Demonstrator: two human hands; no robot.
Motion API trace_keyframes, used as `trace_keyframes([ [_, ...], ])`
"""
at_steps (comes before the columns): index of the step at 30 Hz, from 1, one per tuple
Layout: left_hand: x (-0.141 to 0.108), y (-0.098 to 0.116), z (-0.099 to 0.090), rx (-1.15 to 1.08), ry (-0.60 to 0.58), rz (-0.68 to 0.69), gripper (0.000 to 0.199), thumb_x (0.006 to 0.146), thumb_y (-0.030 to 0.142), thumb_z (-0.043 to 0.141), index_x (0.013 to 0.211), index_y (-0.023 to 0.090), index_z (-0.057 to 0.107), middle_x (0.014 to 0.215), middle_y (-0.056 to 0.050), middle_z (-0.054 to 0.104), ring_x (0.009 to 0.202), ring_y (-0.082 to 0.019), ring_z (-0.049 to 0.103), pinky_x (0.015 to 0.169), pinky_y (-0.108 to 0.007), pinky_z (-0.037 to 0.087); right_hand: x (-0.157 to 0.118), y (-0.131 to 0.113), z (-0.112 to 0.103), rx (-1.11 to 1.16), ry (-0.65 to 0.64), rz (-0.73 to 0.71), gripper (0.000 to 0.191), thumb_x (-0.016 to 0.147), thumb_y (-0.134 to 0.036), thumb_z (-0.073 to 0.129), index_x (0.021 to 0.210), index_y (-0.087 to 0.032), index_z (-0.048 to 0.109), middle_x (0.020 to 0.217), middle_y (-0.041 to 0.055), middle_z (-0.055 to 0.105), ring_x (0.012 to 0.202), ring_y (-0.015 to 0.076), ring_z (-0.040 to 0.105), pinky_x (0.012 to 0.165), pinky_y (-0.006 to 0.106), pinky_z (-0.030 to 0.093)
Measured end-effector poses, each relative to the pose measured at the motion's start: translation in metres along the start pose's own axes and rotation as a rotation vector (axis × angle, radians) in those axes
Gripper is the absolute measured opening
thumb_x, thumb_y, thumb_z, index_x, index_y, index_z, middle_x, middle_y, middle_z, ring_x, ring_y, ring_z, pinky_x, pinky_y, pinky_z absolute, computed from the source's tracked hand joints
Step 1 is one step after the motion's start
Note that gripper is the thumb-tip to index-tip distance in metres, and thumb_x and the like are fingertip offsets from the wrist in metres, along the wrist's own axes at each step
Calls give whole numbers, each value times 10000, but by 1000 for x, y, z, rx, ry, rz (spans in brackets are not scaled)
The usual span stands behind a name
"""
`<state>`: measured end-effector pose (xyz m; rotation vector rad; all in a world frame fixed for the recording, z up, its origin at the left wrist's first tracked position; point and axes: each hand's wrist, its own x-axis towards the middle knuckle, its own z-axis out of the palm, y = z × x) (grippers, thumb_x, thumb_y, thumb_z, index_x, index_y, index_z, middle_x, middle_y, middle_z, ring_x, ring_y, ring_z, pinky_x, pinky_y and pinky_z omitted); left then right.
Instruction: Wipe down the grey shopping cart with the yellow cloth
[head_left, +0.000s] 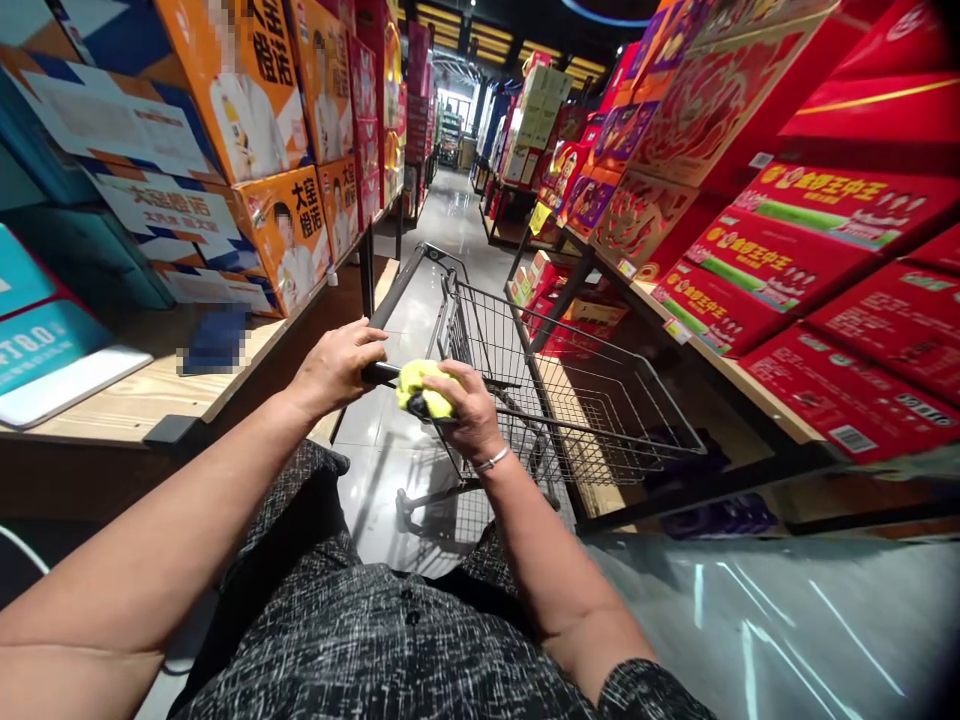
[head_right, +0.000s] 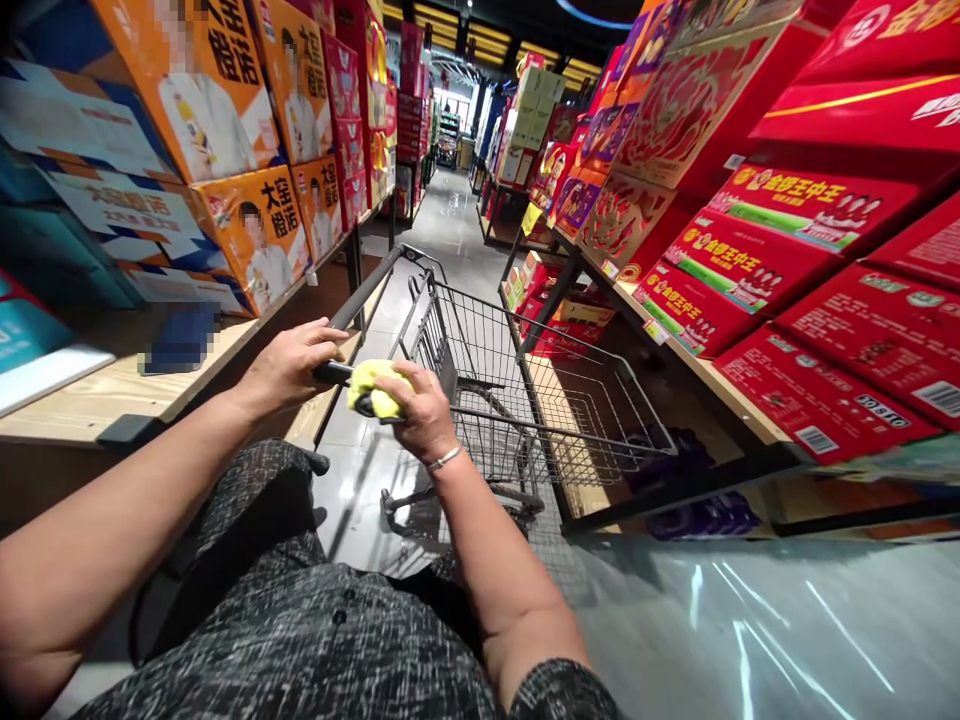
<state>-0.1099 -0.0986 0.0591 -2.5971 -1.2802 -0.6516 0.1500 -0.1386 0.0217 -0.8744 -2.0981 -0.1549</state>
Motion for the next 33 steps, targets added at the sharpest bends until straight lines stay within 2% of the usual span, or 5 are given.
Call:
trace_keyframes([
  [10, 4, 8, -8, 117, -40, -23, 432, 780, 350, 740, 1197, 253, 685, 1373, -103, 600, 1391, -362, 417, 1118, -532, 330, -132, 102, -103, -427, 68, 369, 366, 766, -80, 592, 1071, -227, 732, 1163, 94, 630, 1000, 242, 558, 839, 403, 491],
  [16, 11, 42, -15, 201, -113, 36, 832, 689, 356, 864, 1434, 307, 496, 1461, -110, 541, 1454, -352, 330, 1175, -576, 108, -91, 39, -29, -331, 201, 203, 366, 838, -176, 642, 1184, -287, 690, 1226, 81, 573, 1095, 251, 537, 914, 437, 491],
  [23, 12, 41, -15, 130, -207, 107, 813, 703, 430, 812, 1438, 268, 504, 1407, -91, 590, 1241, -334, 537, 1054, -483, 276, -27, -7, 37, -222, 236, -138, 328, 879, -257, 708, 1172, -403, 700, 1261, 18, 596, 1257, 237, 447, 1067, 406, 435],
  [28, 15, 31, -14, 87, -230, 111, 870, 668, 782, 712, 1364, 277, 571, 1328, -89, 642, 1140, -331, 584, 1003, -460, 291, -73, 22, 63, -343, 81, -124, 374, 881, -216, 699, 1186, -432, 680, 1261, -1, 633, 1234, 235, 437, 1022, 421, 403],
  [33, 21, 25, -2, 93, -102, 79, 608, 868, 755, 528, 1198, 262, 664, 1202, -74, 703, 1028, -302, 613, 950, -477, 311, -157, 54, 70, -360, -192, 9, 320, 849, -171, 716, 1092, -379, 721, 1210, 20, 675, 1137, 222, 492, 962, 396, 405],
])
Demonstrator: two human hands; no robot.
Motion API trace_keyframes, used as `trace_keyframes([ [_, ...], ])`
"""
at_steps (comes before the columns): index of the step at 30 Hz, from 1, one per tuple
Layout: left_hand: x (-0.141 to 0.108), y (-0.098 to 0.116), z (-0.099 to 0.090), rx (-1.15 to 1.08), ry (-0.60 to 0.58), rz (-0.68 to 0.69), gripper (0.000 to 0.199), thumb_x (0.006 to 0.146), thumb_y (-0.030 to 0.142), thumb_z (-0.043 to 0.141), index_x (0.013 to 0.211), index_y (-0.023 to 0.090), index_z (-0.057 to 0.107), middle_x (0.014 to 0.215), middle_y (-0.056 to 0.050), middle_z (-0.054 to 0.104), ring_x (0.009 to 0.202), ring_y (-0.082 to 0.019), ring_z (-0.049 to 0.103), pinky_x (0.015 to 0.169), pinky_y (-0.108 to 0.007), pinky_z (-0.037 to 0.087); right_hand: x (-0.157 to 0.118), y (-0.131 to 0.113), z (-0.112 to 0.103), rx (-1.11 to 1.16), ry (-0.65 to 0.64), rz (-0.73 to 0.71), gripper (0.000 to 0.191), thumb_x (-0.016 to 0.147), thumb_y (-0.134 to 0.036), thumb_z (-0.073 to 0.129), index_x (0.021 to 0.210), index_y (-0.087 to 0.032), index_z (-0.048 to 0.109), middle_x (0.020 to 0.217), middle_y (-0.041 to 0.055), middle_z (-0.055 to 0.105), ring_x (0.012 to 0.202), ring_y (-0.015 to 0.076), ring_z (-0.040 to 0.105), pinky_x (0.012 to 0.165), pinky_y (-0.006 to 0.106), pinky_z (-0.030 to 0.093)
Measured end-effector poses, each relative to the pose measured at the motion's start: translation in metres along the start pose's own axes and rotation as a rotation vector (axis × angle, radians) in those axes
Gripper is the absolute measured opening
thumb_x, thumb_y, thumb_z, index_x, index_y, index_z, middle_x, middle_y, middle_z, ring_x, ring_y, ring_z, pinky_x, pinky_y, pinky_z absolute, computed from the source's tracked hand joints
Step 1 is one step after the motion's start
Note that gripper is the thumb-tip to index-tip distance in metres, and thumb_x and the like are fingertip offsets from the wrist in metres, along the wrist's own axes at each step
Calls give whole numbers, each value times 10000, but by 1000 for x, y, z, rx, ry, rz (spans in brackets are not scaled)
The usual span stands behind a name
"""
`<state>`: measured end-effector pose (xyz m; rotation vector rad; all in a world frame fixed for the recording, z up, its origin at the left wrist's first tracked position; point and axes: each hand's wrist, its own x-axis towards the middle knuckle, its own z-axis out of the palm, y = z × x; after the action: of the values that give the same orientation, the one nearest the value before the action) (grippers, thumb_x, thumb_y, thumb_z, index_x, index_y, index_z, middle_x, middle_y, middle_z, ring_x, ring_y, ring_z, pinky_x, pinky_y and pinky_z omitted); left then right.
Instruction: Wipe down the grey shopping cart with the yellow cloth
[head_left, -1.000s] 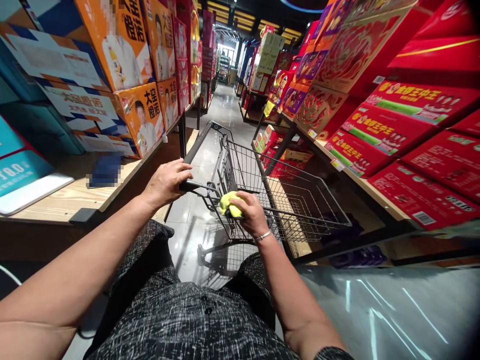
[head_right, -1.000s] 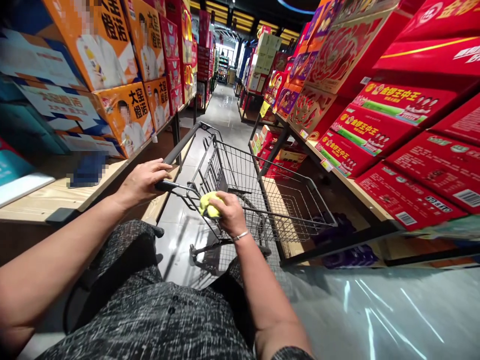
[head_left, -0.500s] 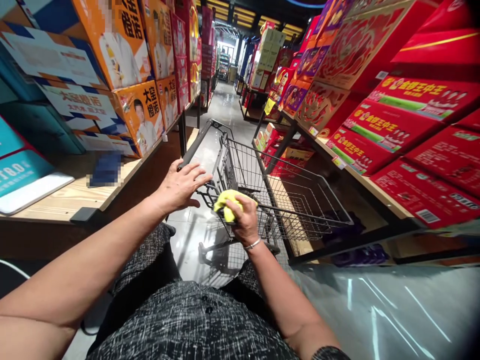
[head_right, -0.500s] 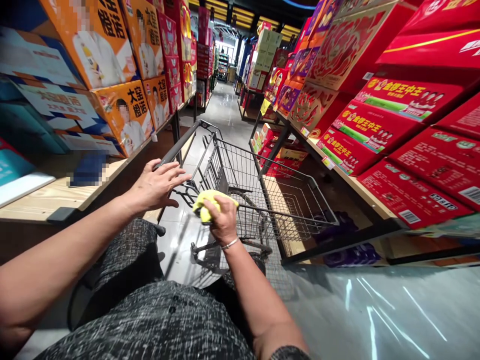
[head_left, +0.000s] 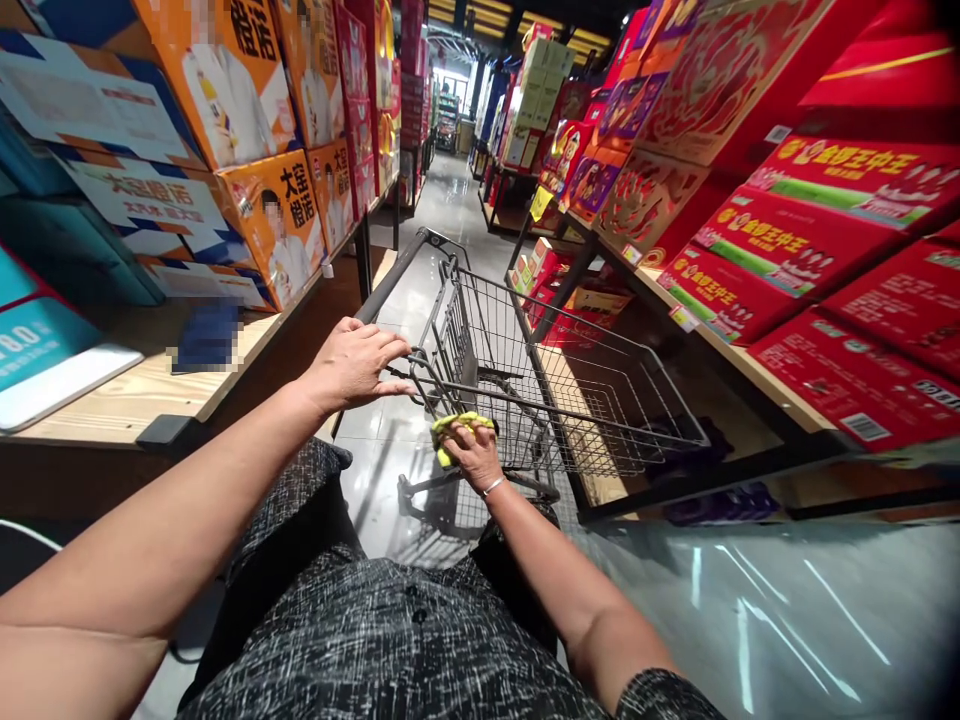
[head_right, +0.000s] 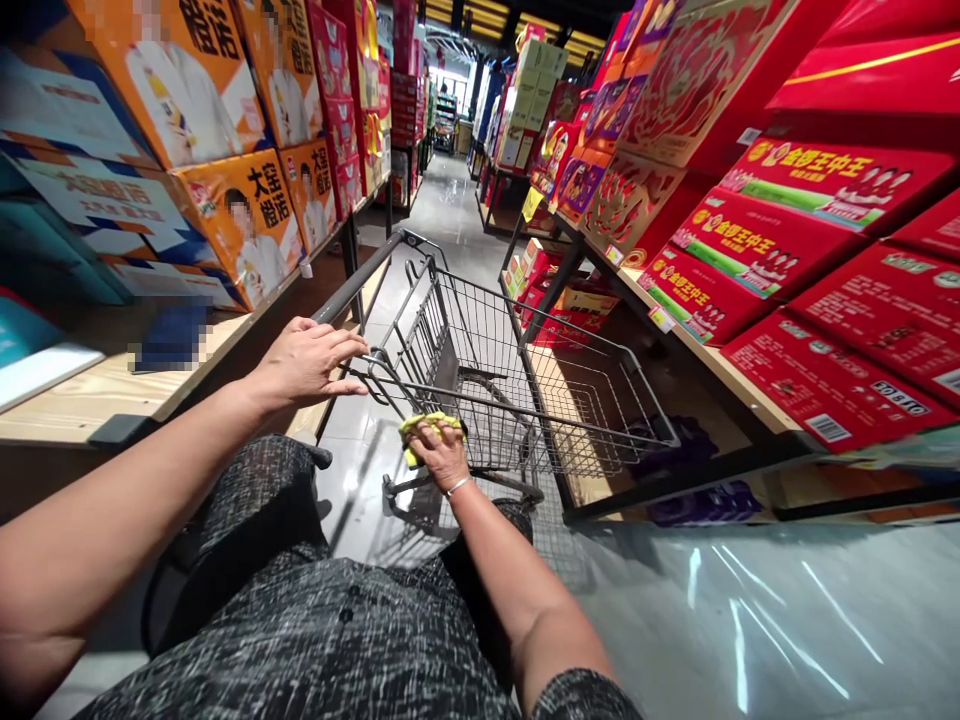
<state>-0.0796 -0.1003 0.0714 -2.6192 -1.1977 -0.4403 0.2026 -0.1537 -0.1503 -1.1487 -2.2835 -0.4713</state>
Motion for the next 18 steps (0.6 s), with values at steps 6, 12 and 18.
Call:
trace_keyframes([
  [6, 9, -7, 9, 18, 66, -71, 410, 1029, 495, 369, 1041, 274, 713, 1079, -58, 732, 979, -280, 614, 909, -491, 331, -38, 12, 4, -57, -155, 101, 277, 821, -129, 724, 990, -344, 766, 1155, 11, 686, 1073, 218, 526, 872, 338, 432],
  [12, 18, 16, 10, 47, 65, -43, 509, 928, 505, 598, 1393, 300, 566, 1531, -101, 472, 1379, -350, 405, 1084, -541, 239, 47, 8, -55, 51, 258, 58, 358, 872, -237, 709, 1196, -390, 715, 1207, 45, 636, 1171, 241, 441, 995, 381, 432],
  [18, 26, 45, 19, 75, -16, 28, 584, 738, 310, 814, 1286, 285, 612, 1494, -109, 504, 1368, -355, 428, 1145, -570, 172, 102, 15, -80, 52, 231, 122, 444, 869, -179, 653, 1285, -334, 662, 1351, 66, 565, 1229, 259, 468, 1013, 437, 433],
])
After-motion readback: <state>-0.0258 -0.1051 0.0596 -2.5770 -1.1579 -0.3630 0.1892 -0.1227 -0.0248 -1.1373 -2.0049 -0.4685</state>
